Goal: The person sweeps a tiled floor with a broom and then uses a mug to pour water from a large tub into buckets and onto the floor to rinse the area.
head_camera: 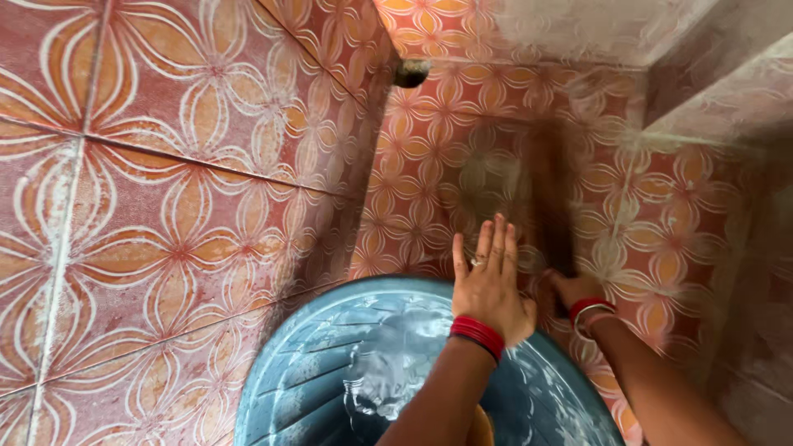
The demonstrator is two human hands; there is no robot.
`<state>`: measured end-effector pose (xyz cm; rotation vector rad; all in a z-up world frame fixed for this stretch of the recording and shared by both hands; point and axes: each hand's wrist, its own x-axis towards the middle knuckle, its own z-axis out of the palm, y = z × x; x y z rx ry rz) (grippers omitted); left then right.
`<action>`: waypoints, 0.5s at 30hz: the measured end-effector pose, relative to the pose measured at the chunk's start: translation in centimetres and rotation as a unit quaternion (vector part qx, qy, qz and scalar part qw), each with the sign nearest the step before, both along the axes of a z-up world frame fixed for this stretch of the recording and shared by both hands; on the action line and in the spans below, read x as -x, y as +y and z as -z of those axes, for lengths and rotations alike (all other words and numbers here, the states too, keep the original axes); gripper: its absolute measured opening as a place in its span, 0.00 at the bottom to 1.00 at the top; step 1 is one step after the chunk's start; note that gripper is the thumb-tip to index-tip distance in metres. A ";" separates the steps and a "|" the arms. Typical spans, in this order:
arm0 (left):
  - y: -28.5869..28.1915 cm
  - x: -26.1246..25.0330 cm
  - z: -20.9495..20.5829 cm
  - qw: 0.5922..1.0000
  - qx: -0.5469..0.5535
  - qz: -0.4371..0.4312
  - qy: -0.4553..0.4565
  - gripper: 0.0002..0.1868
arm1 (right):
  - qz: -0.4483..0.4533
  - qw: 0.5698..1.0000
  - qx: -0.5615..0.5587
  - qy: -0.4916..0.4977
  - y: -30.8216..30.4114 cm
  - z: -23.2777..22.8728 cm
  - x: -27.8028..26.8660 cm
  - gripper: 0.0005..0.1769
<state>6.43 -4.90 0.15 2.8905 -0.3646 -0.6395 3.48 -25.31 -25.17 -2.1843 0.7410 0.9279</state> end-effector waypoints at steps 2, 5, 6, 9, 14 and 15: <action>0.3 -0.1 0.1 1.000 0.006 -0.001 -0.013 0.58 | -0.186 0.982 0.007 -0.023 -0.6 0.2 2.2 0.41; 0.1 0.0 -0.1 1.000 -0.002 -0.002 -0.028 0.58 | -0.134 0.991 0.009 -0.009 -3.3 -0.1 5.3 0.40; 0.1 0.2 -0.2 0.999 -0.008 -0.003 -0.030 0.58 | -0.045 0.999 0.009 0.017 -3.0 0.1 6.8 0.41; 0.3 0.0 -0.1 1.000 -0.014 0.001 -0.016 0.59 | 0.070 0.997 -0.005 0.041 -2.4 0.9 11.8 0.45; 0.1 -0.2 -0.3 0.999 -0.019 0.005 -0.027 0.60 | 0.001 0.995 0.093 0.021 -7.1 1.5 16.8 0.46; 0.3 -0.1 -0.3 0.999 -0.023 0.005 -0.030 0.60 | 0.049 0.994 0.089 0.034 -7.4 2.1 17.1 0.46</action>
